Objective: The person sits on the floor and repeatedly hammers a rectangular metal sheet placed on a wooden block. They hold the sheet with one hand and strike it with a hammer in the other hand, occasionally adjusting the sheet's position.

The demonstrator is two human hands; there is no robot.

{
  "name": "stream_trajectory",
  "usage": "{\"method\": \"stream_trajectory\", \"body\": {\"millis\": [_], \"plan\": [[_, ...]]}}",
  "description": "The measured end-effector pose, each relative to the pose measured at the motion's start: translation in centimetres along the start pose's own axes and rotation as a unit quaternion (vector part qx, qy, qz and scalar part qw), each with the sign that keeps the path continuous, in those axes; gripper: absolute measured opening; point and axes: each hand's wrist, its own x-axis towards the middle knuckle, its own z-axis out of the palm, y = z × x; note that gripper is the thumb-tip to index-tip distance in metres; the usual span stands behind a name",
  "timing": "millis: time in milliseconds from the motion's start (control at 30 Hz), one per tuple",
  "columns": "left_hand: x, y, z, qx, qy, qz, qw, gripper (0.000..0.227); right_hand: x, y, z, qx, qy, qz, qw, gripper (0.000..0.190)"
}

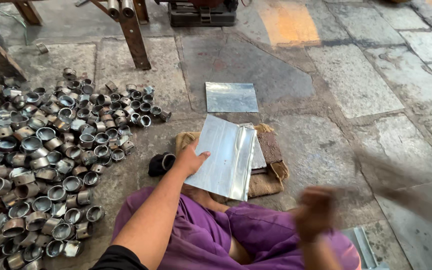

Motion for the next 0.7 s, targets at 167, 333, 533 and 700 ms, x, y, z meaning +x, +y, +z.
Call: {"method": "stream_trajectory", "body": {"millis": [167, 333, 533, 700], "plan": [[0.3, -0.2, 0.1, 0.000, -0.003, -0.005, 1.000, 0.071, 0.1, -2.0, 1.9, -0.079, -0.268, 0.358, 0.891, 0.040], [0.6, -0.7, 0.2, -0.003, -0.001, 0.006, 1.000, 0.075, 8.7, -1.5, -5.5, -0.123, 0.128, -0.230, 0.957, 0.028], [0.5, -0.2, -0.1, -0.004, -0.004, -0.004, 1.000, 0.074, 9.1, 0.4, -8.9, 0.336, 0.257, -0.091, 0.902, 0.025], [0.4, 0.0, -0.2, -0.005, 0.000, 0.011, 1.000, 0.072, -2.6, 0.3, 2.7, -0.023, -0.118, 0.061, 0.991, 0.031]]}}
